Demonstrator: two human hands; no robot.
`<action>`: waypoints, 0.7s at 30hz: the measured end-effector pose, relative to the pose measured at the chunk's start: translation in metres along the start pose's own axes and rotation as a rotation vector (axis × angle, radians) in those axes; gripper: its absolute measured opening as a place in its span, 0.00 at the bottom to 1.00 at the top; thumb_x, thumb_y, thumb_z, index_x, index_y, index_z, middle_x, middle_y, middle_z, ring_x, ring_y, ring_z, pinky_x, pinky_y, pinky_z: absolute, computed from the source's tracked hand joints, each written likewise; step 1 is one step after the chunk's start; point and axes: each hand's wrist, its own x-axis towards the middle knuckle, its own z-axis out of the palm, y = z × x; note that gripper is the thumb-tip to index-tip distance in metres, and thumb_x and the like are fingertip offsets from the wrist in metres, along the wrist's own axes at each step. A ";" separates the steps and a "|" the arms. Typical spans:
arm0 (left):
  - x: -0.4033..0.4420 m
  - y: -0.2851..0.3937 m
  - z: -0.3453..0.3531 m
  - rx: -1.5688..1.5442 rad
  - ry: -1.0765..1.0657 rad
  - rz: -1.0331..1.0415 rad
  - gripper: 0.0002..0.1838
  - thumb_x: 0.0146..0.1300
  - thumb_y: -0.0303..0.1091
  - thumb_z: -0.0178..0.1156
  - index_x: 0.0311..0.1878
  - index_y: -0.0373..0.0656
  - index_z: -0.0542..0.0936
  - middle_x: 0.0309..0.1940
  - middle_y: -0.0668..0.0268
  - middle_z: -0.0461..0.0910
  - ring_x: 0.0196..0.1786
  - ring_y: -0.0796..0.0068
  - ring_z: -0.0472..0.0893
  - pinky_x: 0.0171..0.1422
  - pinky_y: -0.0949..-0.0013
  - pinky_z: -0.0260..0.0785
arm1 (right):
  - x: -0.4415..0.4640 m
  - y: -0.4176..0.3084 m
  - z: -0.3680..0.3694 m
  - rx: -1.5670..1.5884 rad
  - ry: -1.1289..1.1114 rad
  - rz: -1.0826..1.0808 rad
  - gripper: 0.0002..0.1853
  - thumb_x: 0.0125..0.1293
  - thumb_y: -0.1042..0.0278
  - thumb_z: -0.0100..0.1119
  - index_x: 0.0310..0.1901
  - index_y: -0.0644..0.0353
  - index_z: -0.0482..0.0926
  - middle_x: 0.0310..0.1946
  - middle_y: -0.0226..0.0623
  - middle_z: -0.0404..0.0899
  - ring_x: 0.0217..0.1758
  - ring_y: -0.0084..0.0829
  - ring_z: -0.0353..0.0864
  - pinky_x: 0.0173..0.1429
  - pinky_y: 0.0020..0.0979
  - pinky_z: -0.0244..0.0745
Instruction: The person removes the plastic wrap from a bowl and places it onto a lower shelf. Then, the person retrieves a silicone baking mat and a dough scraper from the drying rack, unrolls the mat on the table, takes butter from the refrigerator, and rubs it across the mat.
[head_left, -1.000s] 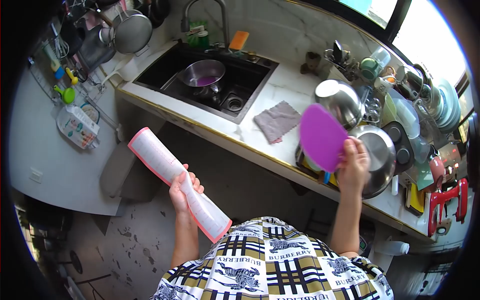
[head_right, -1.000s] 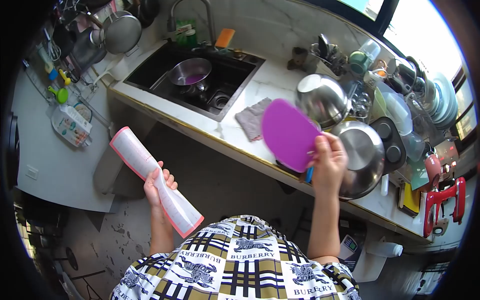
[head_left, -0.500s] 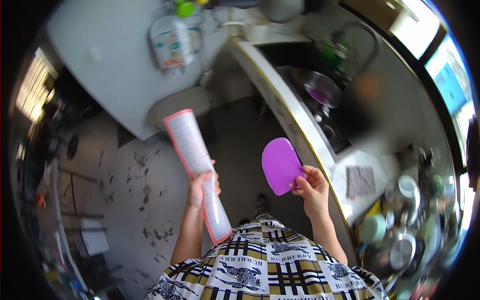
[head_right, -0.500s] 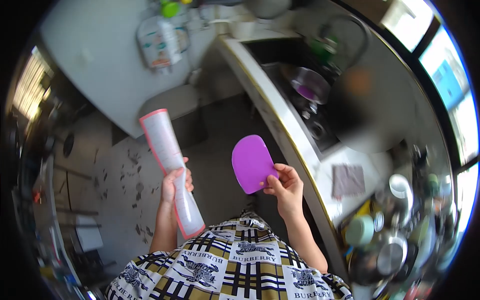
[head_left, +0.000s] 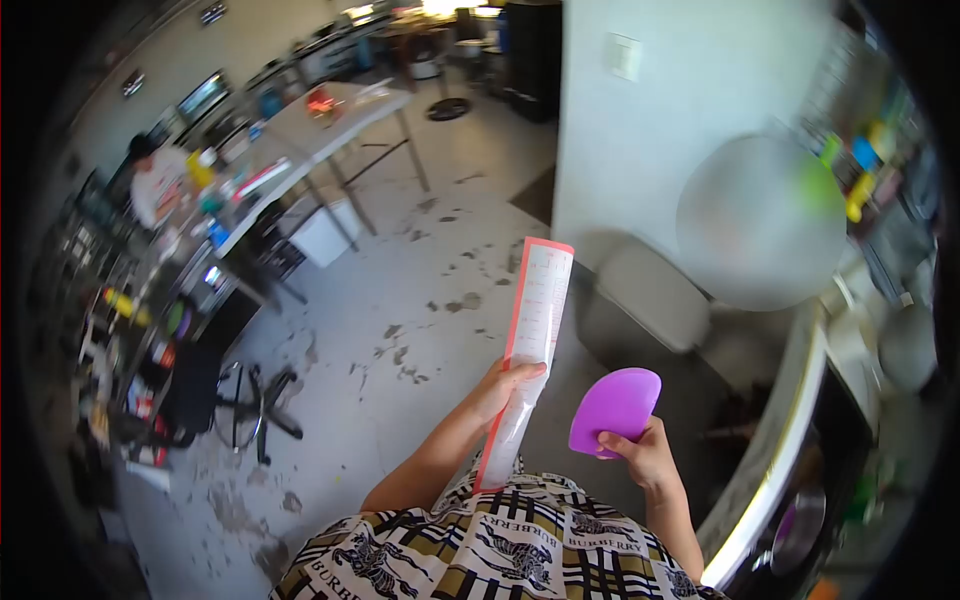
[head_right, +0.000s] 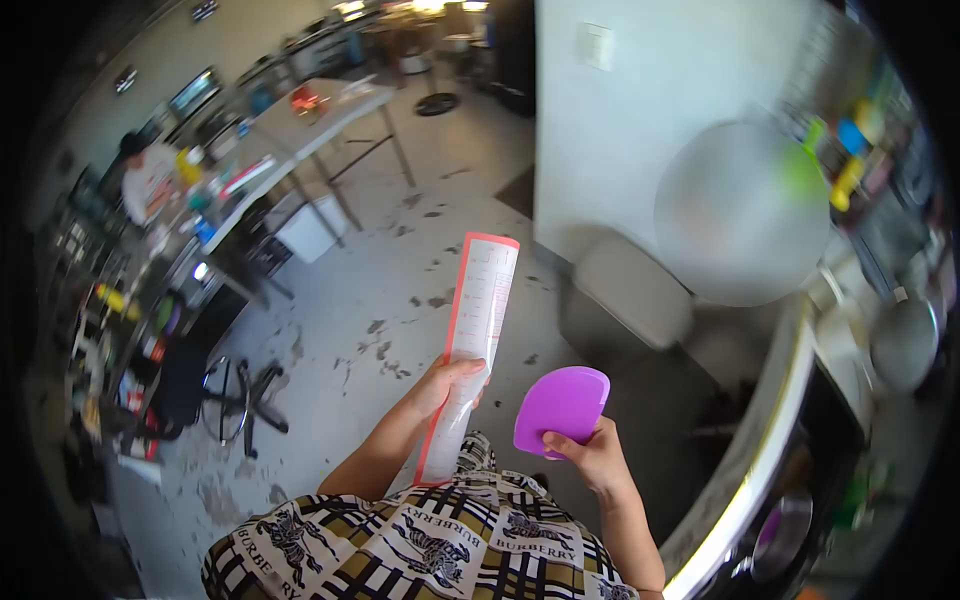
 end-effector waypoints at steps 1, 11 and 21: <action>0.005 -0.001 -0.018 -0.007 0.013 0.015 0.12 0.53 0.37 0.53 0.36 0.39 0.69 0.21 0.65 0.71 0.18 0.76 0.71 0.21 0.76 0.64 | 0.021 -0.007 0.007 -0.011 -0.053 0.016 0.10 0.48 0.79 0.60 0.34 0.66 0.76 0.28 0.36 0.77 0.29 0.25 0.76 0.35 0.25 0.74; 0.078 0.066 -0.201 -0.423 0.414 0.098 0.16 0.53 0.45 0.52 0.37 0.43 0.69 0.21 0.67 0.70 0.20 0.77 0.70 0.23 0.75 0.65 | 0.249 -0.001 0.113 -0.049 -0.205 0.125 0.14 0.45 0.83 0.59 0.37 0.66 0.74 0.31 0.35 0.77 0.33 0.25 0.76 0.39 0.26 0.73; 0.215 0.201 -0.323 -0.218 0.496 0.100 0.15 0.54 0.45 0.50 0.33 0.41 0.70 0.22 0.67 0.71 0.18 0.78 0.70 0.22 0.75 0.65 | 0.446 -0.048 0.167 0.203 -0.074 0.209 0.09 0.52 0.79 0.52 0.37 0.65 0.74 0.32 0.35 0.75 0.33 0.27 0.76 0.39 0.27 0.72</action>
